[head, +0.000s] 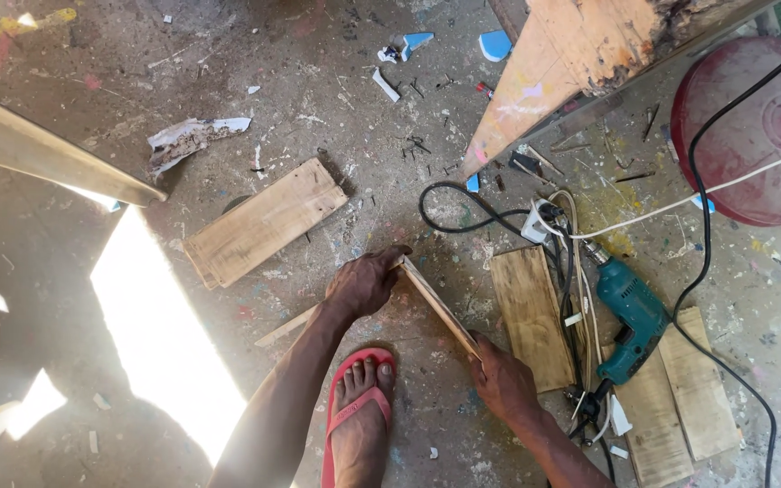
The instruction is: The person assembles a rectangular wooden frame by arranging and joining several wooden planks on the floor. They use a power drill to fasten the pieces together and adjust the alignment of the frame throughout the process.
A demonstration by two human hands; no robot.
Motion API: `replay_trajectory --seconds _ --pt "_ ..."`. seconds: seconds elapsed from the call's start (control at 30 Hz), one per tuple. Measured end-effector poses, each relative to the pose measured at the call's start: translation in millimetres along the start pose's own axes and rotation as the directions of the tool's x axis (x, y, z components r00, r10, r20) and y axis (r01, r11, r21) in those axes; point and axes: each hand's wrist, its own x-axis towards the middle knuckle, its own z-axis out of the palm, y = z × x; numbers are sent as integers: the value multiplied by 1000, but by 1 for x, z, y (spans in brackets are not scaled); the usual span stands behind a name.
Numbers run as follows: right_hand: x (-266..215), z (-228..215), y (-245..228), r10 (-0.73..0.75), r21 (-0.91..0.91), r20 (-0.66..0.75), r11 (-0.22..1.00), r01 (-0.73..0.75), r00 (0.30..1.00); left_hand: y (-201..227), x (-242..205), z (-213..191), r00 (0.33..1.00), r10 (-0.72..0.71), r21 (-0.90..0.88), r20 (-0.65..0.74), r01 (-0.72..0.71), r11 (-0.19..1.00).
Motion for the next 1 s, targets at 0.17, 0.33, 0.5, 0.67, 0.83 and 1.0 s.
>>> replay_trajectory --seconds 0.17,0.33,0.5,0.67,0.83,1.0 --pt "0 -7 -7 13 1 42 1000 -13 999 1 0 -2 996 -58 -26 73 61 998" --pt "1 8 7 -77 -68 -13 995 76 997 -2 6 -2 995 -21 -199 101 41 979" --pt "3 -3 3 17 -71 108 997 -10 994 3 4 -2 987 -134 -136 93 146 980" --pt "8 -1 12 -7 -72 120 997 16 993 9 3 -5 982 -166 -67 87 172 983" --pt "7 -1 18 -69 -28 88 997 72 994 12 0 -7 980 -187 -18 65 188 982" --pt "11 -6 15 -50 -72 118 996 59 992 15 1 -7 977 -202 28 73 200 979"
